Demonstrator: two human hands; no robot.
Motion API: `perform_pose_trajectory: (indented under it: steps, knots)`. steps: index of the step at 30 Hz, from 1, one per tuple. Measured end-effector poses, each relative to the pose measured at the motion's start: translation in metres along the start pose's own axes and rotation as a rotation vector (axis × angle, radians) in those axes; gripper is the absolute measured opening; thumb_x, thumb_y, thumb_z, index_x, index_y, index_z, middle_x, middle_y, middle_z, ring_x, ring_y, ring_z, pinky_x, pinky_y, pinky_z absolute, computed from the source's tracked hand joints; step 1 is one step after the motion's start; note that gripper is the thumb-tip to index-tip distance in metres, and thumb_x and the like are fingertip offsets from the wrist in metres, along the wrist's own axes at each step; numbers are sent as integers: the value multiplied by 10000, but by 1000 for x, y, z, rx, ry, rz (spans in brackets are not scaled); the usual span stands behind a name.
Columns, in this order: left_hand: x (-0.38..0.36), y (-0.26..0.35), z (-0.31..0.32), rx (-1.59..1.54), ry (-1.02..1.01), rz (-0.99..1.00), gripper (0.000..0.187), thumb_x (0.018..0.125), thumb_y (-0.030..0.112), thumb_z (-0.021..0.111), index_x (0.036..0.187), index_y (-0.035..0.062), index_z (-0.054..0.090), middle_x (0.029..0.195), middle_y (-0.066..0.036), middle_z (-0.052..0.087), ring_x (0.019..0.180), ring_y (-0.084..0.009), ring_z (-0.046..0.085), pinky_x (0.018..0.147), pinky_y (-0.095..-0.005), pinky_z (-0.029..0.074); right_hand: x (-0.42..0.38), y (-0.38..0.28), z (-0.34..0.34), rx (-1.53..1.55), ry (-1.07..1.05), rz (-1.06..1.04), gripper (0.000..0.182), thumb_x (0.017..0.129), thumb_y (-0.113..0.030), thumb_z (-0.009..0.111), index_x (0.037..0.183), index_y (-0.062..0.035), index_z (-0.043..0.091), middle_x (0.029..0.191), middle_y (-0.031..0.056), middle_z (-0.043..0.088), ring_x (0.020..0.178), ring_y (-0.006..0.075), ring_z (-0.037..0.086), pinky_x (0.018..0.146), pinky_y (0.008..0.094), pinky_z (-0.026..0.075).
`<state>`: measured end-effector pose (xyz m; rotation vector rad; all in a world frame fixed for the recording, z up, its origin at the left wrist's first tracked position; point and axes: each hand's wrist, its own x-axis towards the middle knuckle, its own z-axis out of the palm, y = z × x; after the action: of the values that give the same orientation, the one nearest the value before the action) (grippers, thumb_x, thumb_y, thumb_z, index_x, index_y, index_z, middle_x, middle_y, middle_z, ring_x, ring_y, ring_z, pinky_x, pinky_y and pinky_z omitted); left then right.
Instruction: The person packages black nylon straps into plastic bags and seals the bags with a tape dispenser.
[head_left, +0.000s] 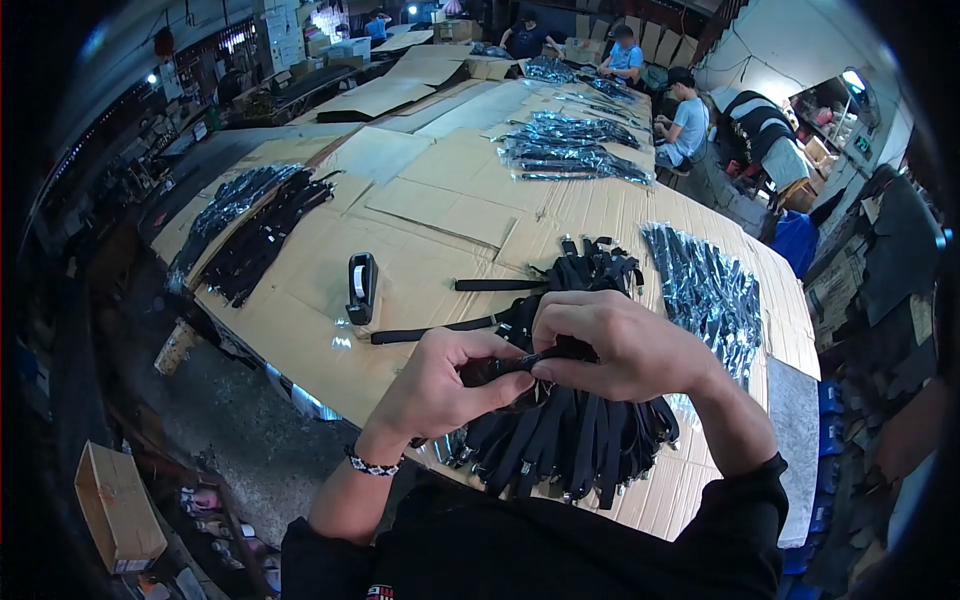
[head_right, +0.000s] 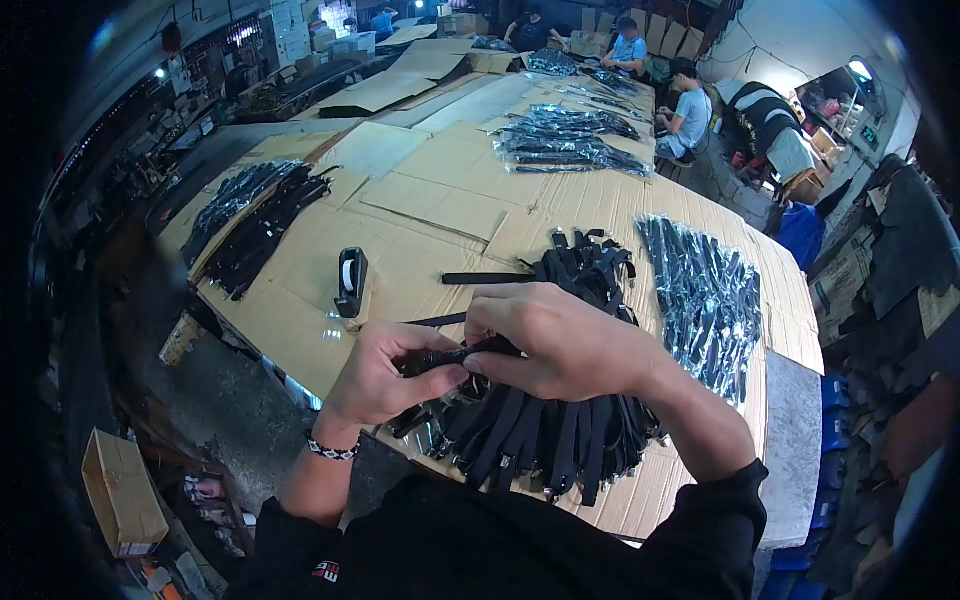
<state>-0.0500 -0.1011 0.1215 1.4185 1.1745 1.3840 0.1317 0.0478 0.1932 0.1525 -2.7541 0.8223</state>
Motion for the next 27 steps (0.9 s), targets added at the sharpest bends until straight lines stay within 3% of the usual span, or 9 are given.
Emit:
perform_pose_trajectory:
  steps: [7, 13, 16, 20, 22, 24, 25, 26, 27]
  knots:
    - [-4, 0, 3, 2, 25, -20, 154, 885, 71, 755, 977, -47, 723, 787, 16, 682, 696, 0, 573, 571, -175, 429, 3, 4, 8, 16, -49, 41, 218, 856, -126, 720, 925, 41, 597, 865, 174, 605, 824, 367, 612, 720, 431, 472]
    - [-11, -11, 2, -63, 98, -104, 132, 875, 58, 757, 947, -46, 718, 749, 41, 648, 640, 15, 525, 534, -169, 379, 9, 17, 16, 137, -61, 91, 163, 895, -97, 715, 960, 30, 637, 935, 135, 639, 859, 263, 636, 751, 364, 495]
    - [-15, -13, -3, -109, 123, -134, 141, 879, 78, 754, 941, -45, 723, 731, 46, 646, 625, 16, 522, 531, -168, 376, 9, 24, 22, 263, 114, 54, 212, 933, -148, 676, 986, 57, 654, 935, 154, 659, 855, 271, 633, 782, 369, 489]
    - [-35, -17, -23, -169, 230, -73, 175, 875, 111, 769, 944, -45, 730, 730, 38, 655, 636, 11, 537, 545, -168, 393, 4, 26, 29, 443, 502, 405, 195, 977, -141, 636, 988, 48, 680, 905, 40, 667, 866, 79, 591, 774, 236, 459]
    - [-54, -9, -40, -171, 345, 10, 199, 869, 115, 773, 966, -52, 727, 761, 22, 666, 655, -13, 565, 559, -172, 410, 4, 48, 45, 453, 638, 413, 207, 986, -161, 623, 966, 33, 691, 863, 16, 670, 827, 50, 575, 747, 209, 442]
    - [-86, 13, -54, -268, 668, 113, 205, 784, 39, 794, 955, -48, 721, 802, -33, 701, 676, -78, 635, 601, -212, 494, 5, 79, 71, 474, 696, 437, 212, 982, -165, 619, 949, 30, 697, 855, 18, 684, 820, 58, 589, 745, 214, 448]
    - [-114, 18, -76, -232, 709, 59, 258, 757, 10, 768, 993, -46, 681, 852, -83, 700, 694, -138, 663, 634, -276, 555, 7, 94, 85, 502, 691, 467, 214, 981, -166, 618, 940, 28, 701, 853, 19, 689, 818, 62, 596, 745, 216, 451]
    - [-137, 10, -83, -269, 960, 229, 295, 780, -3, 704, 1063, -38, 625, 907, -144, 679, 694, -222, 674, 633, -374, 598, 12, 105, 101, 546, 696, 463, 204, 968, -152, 622, 929, 30, 704, 842, 32, 696, 800, 77, 610, 741, 227, 463]
    - [-156, 30, -92, -383, 840, 339, 332, 798, -19, 659, 1120, -23, 581, 954, -202, 656, 694, -289, 677, 633, -461, 621, 17, 118, 118, 514, 651, 493, 198, 957, -145, 621, 928, 33, 703, 834, 41, 695, 786, 87, 616, 732, 239, 476]
